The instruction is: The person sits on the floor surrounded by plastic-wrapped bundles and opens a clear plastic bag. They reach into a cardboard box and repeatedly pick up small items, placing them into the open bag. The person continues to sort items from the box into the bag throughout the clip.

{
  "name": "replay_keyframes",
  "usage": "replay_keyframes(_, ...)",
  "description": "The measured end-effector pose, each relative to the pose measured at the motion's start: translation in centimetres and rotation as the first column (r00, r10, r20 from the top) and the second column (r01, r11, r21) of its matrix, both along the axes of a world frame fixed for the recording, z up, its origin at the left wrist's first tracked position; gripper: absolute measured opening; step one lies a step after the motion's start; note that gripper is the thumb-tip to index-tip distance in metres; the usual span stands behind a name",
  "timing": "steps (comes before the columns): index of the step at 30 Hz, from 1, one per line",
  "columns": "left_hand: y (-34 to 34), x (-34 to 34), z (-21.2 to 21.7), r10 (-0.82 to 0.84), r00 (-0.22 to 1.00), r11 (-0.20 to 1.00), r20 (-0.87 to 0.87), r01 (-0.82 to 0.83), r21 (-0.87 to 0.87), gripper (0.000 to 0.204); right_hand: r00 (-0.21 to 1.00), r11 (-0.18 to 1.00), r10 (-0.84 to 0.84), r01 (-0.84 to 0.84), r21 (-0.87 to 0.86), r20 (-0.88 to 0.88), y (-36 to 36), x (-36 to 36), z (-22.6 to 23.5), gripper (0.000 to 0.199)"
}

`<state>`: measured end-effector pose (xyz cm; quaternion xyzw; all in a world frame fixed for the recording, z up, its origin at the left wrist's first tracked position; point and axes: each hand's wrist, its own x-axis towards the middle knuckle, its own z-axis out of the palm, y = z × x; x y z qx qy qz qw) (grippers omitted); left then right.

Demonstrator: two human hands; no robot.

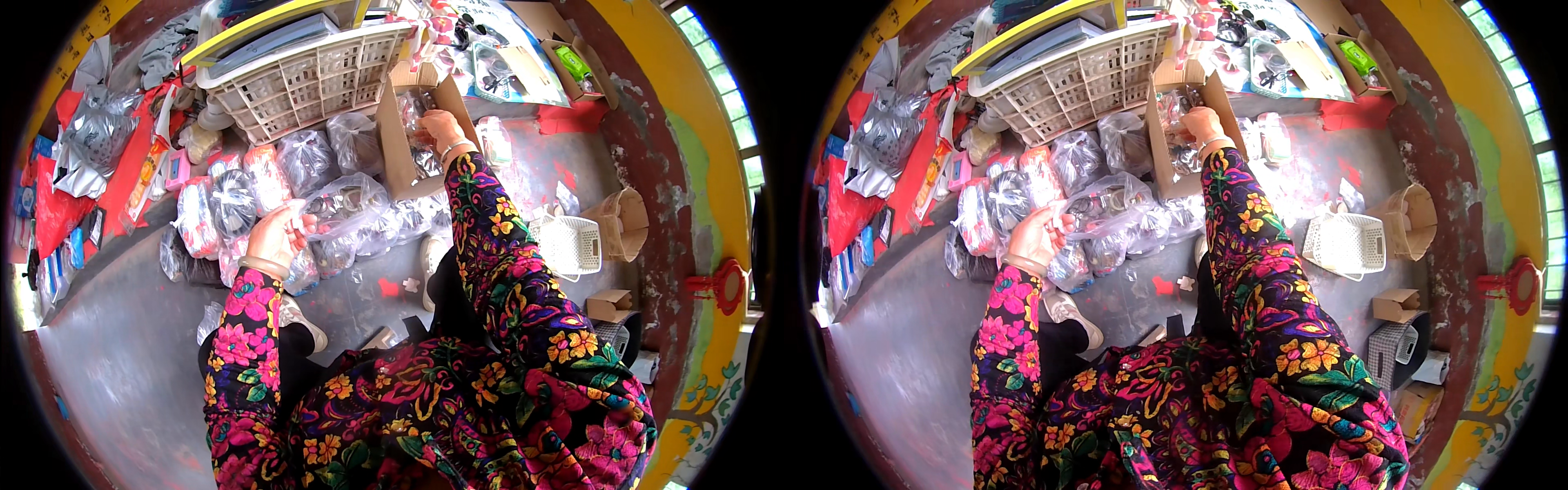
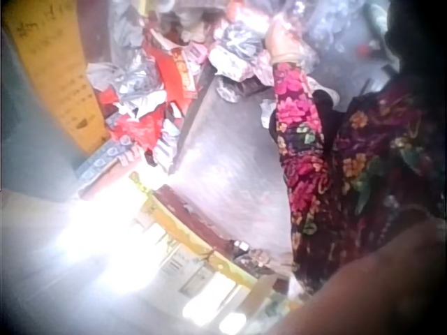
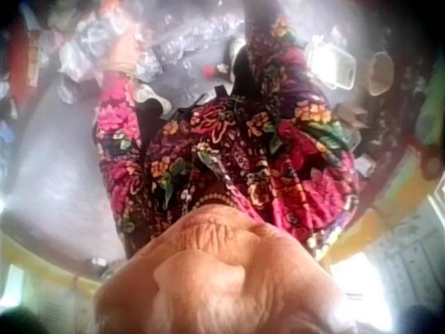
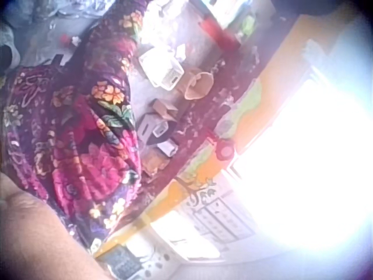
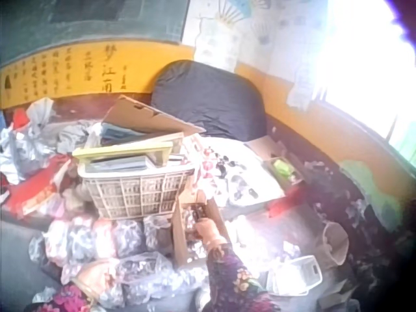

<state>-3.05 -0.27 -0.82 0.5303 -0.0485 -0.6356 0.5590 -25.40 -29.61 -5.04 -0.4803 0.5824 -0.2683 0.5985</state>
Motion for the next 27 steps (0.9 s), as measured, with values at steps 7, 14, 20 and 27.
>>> replay_keyframes(7,0.4,0.4,0.1,-0.004,1.0,1.0,0.0,0.004,0.009,0.025,1.0,0.997,-0.023,0.023,0.08,-0.001,0.4,2.0,0.1,0.008)
replay_keyframes(14,-0.4,-0.5,0.2,-0.024,1.0,1.0,-0.012,0.024,-0.01,0.025,0.926,0.751,0.196,-0.353,-0.558,-0.322,-4.0,-2.6,-4.9,0.003)
replay_keyframes(20,0.8,0.6,-0.1,0.006,1.0,1.0,0.003,-0.006,-0.003,0.025,0.992,0.942,-0.032,0.071,-0.327,0.126,1.5,0.2,5.1,0.01)
replay_keyframes(27,0.5,0.7,-0.6,-0.027,1.0,0.999,-0.001,0.027,-0.026,0.027,0.827,0.947,0.268,-0.133,-0.291,0.494,4.3,-1.3,10.8,0.011)
